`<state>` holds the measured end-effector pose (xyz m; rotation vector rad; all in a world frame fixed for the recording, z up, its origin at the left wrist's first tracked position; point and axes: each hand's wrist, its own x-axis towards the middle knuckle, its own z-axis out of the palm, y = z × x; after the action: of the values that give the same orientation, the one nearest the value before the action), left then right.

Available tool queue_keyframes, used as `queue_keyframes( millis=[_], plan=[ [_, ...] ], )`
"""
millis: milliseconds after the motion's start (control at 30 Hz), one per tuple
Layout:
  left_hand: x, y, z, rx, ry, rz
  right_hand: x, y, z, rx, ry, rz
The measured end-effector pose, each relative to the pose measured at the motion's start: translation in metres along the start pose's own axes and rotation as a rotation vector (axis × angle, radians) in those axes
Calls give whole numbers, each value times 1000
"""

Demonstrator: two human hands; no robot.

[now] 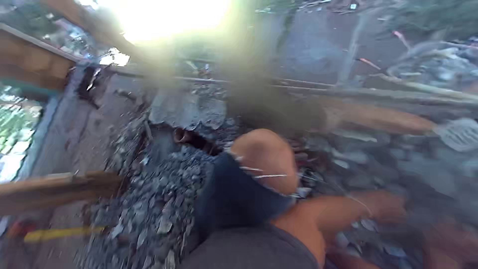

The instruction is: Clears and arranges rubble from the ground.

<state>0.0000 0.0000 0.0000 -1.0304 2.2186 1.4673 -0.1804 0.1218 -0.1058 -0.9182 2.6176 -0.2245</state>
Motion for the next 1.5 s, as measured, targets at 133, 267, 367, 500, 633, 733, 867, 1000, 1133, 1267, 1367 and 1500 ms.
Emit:
queue_keyframes(
  millis=[133,267,367,500,633,733,867,1000,1133,1267,1367,1500],
  plan=[
    [17,-17,12,-27,27,82,-22,-33,-25,225,118,87],
    [28,-16,11,-110,-93,-5,-32,-17,-19,370,187,-10],
    [48,-3,9,48,-37,125,-32,9,-33,488,212,-29],
    [98,40,17,492,-83,464,-55,36,-59,459,171,206],
    [135,57,20,865,-293,716,-79,34,-47,246,127,110],
    [150,67,19,938,-421,663,-75,29,-40,141,124,84],
    [156,73,18,939,-461,611,-59,19,-45,25,67,58],
    [152,76,17,925,-473,556,-54,17,-48,2,68,22],
    [152,77,18,909,-461,519,-48,15,-45,-33,-5,32],
    [150,69,18,871,-443,541,-36,27,-45,152,-196,105],
    [149,68,18,826,-431,502,-20,37,-53,294,-356,166],
    [147,69,20,834,-426,477,-8,50,-58,429,-433,165]
  ],
)
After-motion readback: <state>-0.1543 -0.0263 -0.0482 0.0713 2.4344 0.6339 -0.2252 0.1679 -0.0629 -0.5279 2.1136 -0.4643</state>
